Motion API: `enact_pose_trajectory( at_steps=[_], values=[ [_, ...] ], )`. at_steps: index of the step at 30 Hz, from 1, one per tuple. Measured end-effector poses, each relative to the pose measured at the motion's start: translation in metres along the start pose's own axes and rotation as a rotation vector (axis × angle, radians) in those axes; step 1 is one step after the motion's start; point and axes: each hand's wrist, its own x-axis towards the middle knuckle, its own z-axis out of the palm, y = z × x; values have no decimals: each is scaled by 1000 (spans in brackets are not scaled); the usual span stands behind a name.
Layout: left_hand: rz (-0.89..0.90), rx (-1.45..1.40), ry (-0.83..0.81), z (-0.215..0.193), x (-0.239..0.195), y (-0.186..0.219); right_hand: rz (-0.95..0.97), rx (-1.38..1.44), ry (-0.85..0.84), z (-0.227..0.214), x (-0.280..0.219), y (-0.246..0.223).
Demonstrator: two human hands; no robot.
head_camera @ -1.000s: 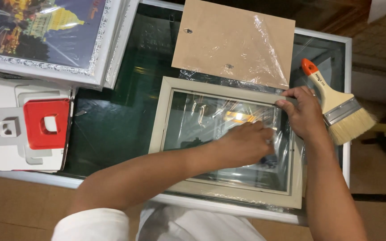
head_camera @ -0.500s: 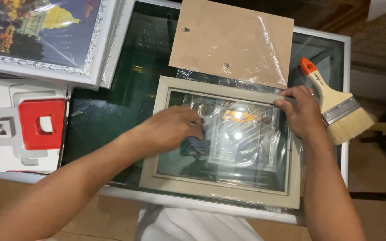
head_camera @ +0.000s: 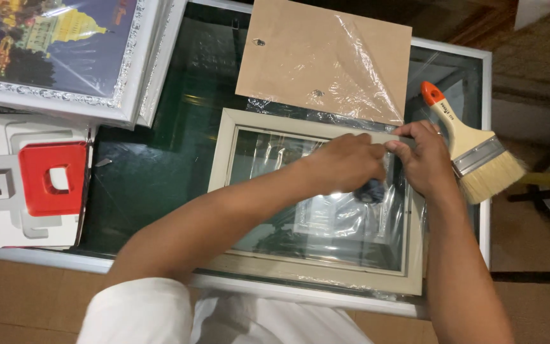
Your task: Clean the glass of a picture frame using a cloth.
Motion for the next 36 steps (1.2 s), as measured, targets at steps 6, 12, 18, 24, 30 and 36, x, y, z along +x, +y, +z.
enact_pose_trajectory(
  at_steps=[6, 12, 18, 24, 30, 36],
  values=[
    [-131, 11, 50, -16, 26, 31, -25, -22, 3, 1, -2, 8],
    [-472, 67, -159, -53, -32, 14, 19, -12, 0, 0, -2, 2],
    [-667, 15, -48, -134, -113, 4, -76, -135, 72, 3, -6, 14],
    [-683, -16, 486, -161, -147, -53, -208, -318, 59, -13, -6, -136],
    [-808, 87, 356, -105, -154, -81, -423, -265, -167, 70, 29, -223],
    [-821, 40, 371, -103, -157, -86, -245, -256, -211, 59, 21, -199]
  ],
)
